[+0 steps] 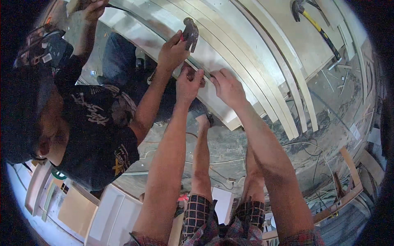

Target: The person handles a long wooden strip and a power cord in a workshop, then assists another worker by holding a nail while the other hammers it into a wooden panel. The person also uses a power tool to cut a wooden strip.

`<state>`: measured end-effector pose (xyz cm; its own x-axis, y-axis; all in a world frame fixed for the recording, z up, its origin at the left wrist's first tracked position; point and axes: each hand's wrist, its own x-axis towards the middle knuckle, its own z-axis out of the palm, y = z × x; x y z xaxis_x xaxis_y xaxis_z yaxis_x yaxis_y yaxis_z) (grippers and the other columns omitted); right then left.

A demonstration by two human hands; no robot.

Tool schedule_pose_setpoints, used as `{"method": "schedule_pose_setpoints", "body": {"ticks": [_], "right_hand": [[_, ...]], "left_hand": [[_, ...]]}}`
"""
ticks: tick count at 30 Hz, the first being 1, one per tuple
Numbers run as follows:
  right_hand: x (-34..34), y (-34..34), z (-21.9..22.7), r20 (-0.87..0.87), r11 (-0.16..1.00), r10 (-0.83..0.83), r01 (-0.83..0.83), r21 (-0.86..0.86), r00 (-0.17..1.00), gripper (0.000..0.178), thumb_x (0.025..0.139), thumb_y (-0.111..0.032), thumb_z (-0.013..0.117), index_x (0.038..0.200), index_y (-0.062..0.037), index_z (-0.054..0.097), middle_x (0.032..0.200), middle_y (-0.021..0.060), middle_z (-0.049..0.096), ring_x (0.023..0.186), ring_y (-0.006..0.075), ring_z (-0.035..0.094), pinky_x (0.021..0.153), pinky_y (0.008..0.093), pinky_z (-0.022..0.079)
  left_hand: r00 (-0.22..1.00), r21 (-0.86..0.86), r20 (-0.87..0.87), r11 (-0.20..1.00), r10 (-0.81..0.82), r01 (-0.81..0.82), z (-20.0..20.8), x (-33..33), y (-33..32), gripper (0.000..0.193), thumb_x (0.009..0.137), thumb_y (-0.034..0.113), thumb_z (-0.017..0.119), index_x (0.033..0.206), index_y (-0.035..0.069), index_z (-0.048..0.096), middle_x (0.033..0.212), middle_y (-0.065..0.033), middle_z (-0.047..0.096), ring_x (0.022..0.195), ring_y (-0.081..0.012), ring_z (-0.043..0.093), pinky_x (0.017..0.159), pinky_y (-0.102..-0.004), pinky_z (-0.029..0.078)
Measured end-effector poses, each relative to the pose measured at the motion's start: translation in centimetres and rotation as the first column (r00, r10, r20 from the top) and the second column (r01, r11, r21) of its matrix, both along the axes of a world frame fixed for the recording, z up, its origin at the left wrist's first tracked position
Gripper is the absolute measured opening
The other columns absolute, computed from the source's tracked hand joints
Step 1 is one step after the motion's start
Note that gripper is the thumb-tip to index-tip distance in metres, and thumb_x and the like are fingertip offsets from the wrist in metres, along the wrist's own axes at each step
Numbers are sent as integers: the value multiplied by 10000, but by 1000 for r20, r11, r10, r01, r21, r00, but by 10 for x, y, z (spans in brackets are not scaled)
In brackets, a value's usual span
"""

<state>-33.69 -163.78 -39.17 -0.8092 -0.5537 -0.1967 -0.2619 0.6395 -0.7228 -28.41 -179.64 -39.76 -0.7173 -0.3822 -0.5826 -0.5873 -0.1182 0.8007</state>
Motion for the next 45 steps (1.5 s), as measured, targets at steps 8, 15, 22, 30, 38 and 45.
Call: {"method": "schedule_pose_setpoints", "body": {"ticks": [8,15,22,30,38,45], "right_hand": [[-7,-1,-12,118,994,82,-72,-81,990,271,892,-235,637,1083,-44,630,993,137,612,916,347,628,767,440,520],[-26,6,-5,276,982,169,-139,-126,946,368,825,-203,735,1136,-23,656,967,147,629,808,279,648,746,362,523],[-25,0,-5,306,985,161,-133,-112,938,303,830,-140,718,1107,-22,680,1013,158,642,825,275,658,746,345,529],[-23,-1,-4,253,983,167,-140,-119,953,319,819,-67,708,1127,-15,643,1012,179,624,880,320,657,747,370,539],[-22,2,-9,313,979,89,-25,-204,945,308,798,-79,729,1092,-18,661,965,167,625,826,299,646,725,376,519],[-26,7,-6,348,985,74,-15,-170,935,306,789,-105,729,1082,-32,675,989,155,645,924,332,633,814,402,502]], "left_hand": [[999,-63,-38,997,-35,33,-12,7,-7,259,907,233,681,931,0,572,745,-65,655,633,-129,633,556,-286,501],[986,-102,26,981,-162,164,-7,5,-14,272,907,253,674,950,3,577,729,-73,653,613,-130,627,564,-290,499],[991,-89,-9,988,-130,128,-23,13,-16,329,881,354,678,924,39,595,699,-63,654,588,-179,637,592,-341,491],[987,-174,43,971,-157,162,-8,6,-19,325,879,329,680,972,33,583,761,-95,638,594,-184,630,602,-350,498],[987,-82,18,984,-159,160,-8,4,-16,322,908,310,658,1042,35,558,755,-81,649,592,-147,636,551,-312,510],[989,18,120,997,-83,81,-5,-3,-6,282,946,281,633,1025,22,555,738,-74,647,601,-147,641,540,-298,545]]}}
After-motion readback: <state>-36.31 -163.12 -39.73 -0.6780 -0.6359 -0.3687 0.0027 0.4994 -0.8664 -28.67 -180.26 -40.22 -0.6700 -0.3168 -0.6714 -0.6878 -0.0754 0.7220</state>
